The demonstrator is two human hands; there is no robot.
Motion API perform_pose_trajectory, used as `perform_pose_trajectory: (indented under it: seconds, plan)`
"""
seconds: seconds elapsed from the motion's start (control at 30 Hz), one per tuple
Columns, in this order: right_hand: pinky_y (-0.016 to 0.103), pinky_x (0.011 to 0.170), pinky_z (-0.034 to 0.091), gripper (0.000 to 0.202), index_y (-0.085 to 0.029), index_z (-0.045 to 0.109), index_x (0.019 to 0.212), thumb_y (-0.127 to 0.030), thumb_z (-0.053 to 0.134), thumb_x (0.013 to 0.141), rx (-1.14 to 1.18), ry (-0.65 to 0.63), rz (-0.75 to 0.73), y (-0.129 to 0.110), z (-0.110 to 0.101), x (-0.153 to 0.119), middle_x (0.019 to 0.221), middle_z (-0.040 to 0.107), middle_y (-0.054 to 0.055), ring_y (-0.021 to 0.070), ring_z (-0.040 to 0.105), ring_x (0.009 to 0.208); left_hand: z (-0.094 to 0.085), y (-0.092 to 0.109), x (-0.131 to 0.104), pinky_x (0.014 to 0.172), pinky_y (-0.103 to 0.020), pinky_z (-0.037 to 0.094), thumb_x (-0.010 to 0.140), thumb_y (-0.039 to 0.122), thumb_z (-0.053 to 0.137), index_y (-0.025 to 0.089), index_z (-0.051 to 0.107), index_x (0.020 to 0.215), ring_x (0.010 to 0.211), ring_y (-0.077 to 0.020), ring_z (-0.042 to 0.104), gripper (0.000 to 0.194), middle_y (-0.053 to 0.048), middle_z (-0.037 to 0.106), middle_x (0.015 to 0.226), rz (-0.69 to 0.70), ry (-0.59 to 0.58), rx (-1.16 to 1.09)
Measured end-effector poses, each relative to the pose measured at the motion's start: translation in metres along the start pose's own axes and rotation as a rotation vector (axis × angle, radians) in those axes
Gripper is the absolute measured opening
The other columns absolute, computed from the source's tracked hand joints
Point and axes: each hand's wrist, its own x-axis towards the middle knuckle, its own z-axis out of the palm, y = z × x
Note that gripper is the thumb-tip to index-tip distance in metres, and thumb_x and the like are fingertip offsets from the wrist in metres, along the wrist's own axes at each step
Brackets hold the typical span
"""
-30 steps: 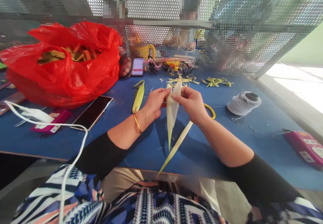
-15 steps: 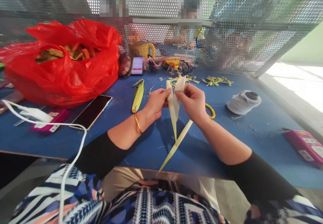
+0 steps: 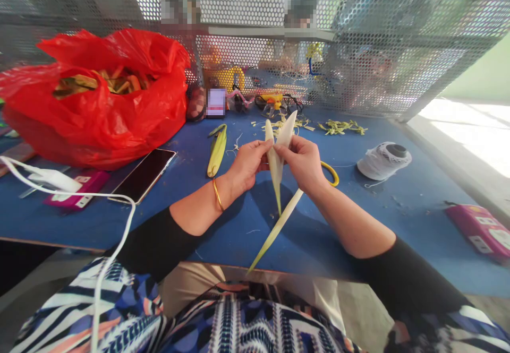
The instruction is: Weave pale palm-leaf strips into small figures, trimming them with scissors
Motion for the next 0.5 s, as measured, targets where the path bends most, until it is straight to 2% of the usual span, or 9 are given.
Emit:
perform_pose_trajectory:
  seconds: [0.2, 0.33, 0.5]
  plan:
    - [0.027, 0.060, 0.038, 0.010, -0.022, 0.053, 0.073, -0.027, 0.058, 0.080, -0.078, 0.196, -0.203, -0.021, 0.000, -0.012, 0.065, 0.050, -0.003, 0.0122, 0.045, 0.062, -0.004, -0.006, 0.008, 0.052, -0.023, 0.044, 0.088, 0.019, 0.060, 0.016, 0.055, 0.064, 0.045, -0.0078, 0.049, 0.025, 0.003, 0.055, 0.054, 0.005, 0.095, 0.017]
    - [0.028, 0.060, 0.038, 0.015, -0.022, 0.050, 0.071, -0.027, 0.060, 0.082, -0.168, 0.282, -0.368, -0.034, -0.004, -0.022, 0.064, 0.049, -0.003, 0.0122, 0.045, 0.060, -0.008, -0.009, 0.016, 0.050, -0.020, 0.041, 0.088, 0.019, 0.060, 0.017, 0.053, 0.062, 0.043, -0.0062, 0.045, 0.027, 0.005, 0.050, 0.051, 0.021, 0.163, 0.042]
    - [0.030, 0.061, 0.041, 0.013, -0.022, 0.056, 0.075, -0.025, 0.062, 0.086, -0.137, 0.360, -0.589, -0.041, -0.012, -0.031, 0.066, 0.053, -0.002, 0.0134, 0.050, 0.062, -0.011, -0.009, 0.018, 0.049, -0.019, 0.040, 0.089, 0.019, 0.060, 0.017, 0.052, 0.063, 0.044, -0.0061, 0.044, 0.027, 0.006, 0.046, 0.050, 0.008, 0.211, 0.042]
